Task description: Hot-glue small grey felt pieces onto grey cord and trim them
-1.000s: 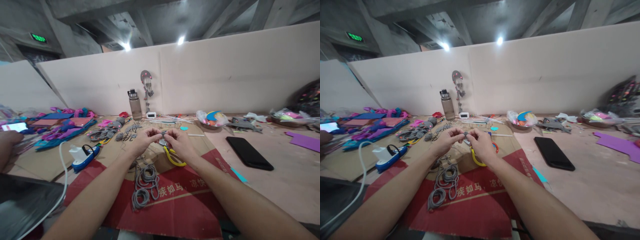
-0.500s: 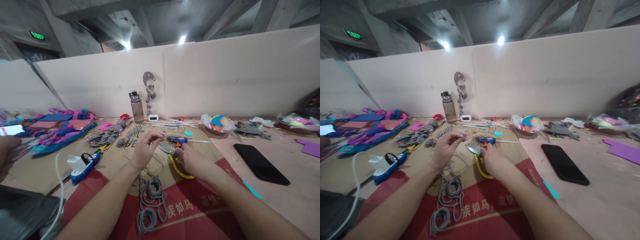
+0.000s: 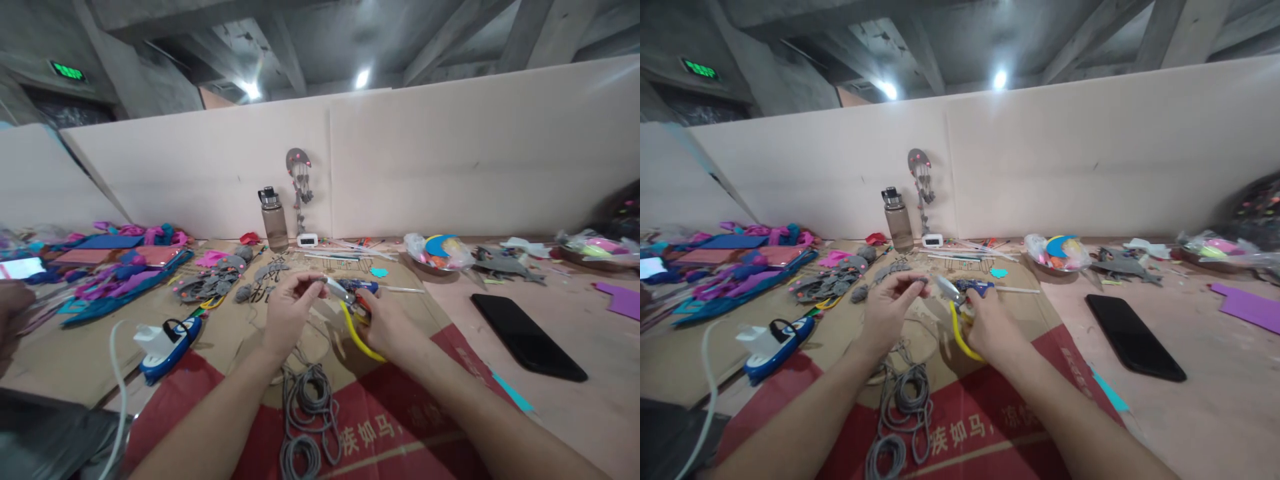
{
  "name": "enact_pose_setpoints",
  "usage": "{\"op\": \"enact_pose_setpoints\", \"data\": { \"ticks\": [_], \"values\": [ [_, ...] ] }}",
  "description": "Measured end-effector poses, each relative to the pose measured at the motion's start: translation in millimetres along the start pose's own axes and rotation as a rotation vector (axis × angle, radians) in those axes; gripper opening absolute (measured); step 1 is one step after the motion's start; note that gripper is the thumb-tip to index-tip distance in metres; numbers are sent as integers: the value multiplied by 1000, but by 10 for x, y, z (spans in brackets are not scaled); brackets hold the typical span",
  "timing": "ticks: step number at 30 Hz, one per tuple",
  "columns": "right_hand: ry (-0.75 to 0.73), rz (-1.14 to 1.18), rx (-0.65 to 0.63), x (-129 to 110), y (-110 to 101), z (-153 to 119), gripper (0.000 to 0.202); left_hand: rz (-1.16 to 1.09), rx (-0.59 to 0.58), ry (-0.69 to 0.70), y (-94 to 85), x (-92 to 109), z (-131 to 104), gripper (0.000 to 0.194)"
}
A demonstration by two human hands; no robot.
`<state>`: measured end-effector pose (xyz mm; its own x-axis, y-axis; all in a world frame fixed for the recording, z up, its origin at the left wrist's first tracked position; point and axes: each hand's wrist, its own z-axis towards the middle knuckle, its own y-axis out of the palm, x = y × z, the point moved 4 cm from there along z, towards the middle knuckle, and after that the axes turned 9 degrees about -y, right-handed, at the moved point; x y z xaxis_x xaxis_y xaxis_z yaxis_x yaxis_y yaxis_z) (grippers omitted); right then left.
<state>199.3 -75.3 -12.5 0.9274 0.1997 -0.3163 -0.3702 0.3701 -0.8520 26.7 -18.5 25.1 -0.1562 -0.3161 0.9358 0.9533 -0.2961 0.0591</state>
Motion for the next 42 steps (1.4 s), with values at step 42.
{"op": "enact_pose_setpoints", "data": {
  "ticks": [42],
  "values": [
    [-279, 198, 231, -369, -354, -66, 42, -368, -208, -89, 99, 101, -9, 20]
  ]
}}
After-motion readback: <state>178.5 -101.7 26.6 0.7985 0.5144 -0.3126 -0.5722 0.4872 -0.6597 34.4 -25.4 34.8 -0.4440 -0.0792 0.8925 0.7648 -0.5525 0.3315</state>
